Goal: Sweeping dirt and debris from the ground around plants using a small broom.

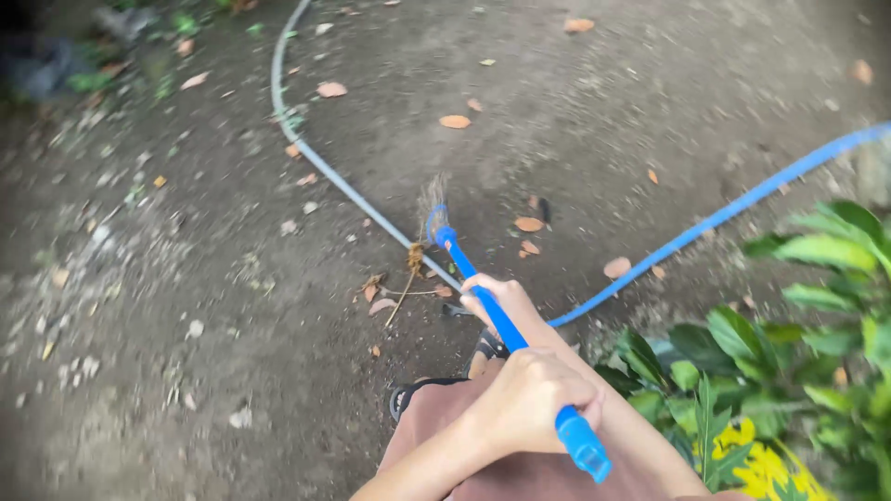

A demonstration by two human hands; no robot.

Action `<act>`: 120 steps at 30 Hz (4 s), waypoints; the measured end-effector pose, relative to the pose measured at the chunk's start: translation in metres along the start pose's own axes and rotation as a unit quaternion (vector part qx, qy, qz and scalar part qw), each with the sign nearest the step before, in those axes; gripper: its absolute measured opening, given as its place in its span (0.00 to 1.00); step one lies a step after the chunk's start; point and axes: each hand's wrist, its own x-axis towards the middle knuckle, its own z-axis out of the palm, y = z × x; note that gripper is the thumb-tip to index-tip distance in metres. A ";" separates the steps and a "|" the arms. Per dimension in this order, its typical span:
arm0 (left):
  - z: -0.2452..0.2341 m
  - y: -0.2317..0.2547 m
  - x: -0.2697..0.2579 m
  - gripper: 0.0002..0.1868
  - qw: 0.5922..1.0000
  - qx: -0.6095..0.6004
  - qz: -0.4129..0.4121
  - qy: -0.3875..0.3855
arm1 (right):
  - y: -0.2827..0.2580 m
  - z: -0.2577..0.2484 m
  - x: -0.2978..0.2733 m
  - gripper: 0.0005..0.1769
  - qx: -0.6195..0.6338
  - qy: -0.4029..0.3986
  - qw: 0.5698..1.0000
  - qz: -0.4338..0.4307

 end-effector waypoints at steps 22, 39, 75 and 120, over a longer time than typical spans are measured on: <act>-0.074 0.050 -0.280 0.15 0.965 -0.011 -0.183 0.188 | 0.012 0.264 -0.077 0.16 -0.297 -0.424 0.843 -0.148; -0.119 0.124 -0.316 0.14 0.988 0.016 0.001 0.153 | -0.160 0.252 -0.079 0.18 -0.294 -0.304 0.885 -0.197; -0.161 -0.032 -0.095 0.15 0.993 0.000 -0.090 0.077 | -0.008 0.160 0.095 0.15 -0.229 -0.377 0.888 -0.126; -0.642 -0.168 -0.229 0.21 0.929 0.050 -0.153 0.333 | -0.209 0.500 0.509 0.18 -0.296 -0.320 0.881 -0.184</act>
